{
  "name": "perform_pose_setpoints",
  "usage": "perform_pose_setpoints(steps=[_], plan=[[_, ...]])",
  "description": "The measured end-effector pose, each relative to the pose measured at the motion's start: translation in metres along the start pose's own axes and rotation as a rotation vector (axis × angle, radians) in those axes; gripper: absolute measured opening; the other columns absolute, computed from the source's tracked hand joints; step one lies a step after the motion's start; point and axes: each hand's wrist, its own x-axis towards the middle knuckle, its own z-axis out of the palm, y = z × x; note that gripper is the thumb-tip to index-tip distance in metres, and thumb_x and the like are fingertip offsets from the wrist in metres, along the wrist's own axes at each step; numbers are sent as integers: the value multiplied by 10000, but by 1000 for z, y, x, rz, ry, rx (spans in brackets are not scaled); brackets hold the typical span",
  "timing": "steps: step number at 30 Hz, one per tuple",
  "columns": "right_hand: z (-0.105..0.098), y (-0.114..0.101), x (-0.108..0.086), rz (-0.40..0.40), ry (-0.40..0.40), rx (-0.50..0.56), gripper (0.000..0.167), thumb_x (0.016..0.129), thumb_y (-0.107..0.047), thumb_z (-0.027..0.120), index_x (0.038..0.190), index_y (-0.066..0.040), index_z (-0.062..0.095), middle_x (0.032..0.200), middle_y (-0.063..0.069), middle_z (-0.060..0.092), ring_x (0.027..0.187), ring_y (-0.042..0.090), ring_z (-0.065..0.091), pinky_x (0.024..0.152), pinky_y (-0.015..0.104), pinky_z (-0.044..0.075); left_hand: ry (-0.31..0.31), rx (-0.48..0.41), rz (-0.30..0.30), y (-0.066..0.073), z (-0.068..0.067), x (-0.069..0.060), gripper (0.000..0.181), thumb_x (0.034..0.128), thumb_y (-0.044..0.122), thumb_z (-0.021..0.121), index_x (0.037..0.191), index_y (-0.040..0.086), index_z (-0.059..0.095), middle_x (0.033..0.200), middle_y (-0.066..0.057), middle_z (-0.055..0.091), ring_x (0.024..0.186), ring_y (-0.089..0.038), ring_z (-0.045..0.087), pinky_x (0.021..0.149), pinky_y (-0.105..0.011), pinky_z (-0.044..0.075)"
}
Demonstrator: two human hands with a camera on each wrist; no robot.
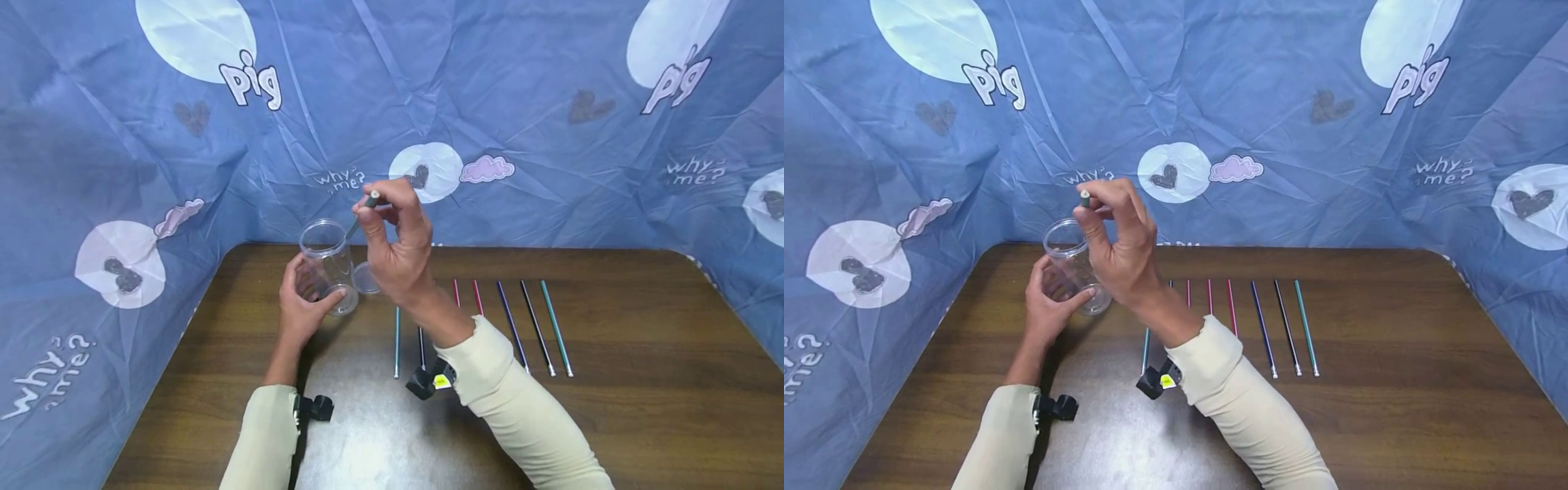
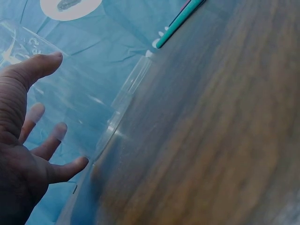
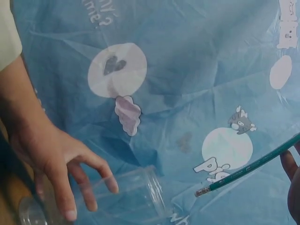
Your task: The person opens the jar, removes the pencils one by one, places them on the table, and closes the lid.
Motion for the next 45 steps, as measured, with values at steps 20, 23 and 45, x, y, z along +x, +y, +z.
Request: perform_pose_setpoints(steps=[20,23,45], plan=[[-50,14,-28,161,30,-130,407,1013,-391,517,1184,-22,501,688,148,544,537,259,571,492,273,486,-12,-18,6,-3,0,2,836,720,-44,853,1431,37,421,1348,-256,535,1179,-411,558,916,-613,448],[-58,16,-37,206,27,-147,413,1015,-390,515,1189,-16,508,685,124,522,531,231,559,482,278,475,-11,-18,7,-3,0,2,836,719,-44,853,1430,35,421,1353,-263,532,1185,-414,555,918,-624,442],[-126,32,-94,375,-50,-284,416,1036,-355,478,1234,8,524,696,135,531,491,199,516,461,203,431,-14,-37,-18,-4,1,2,837,723,-47,846,1432,39,411,1369,-244,527,1197,-407,545,943,-631,426]])
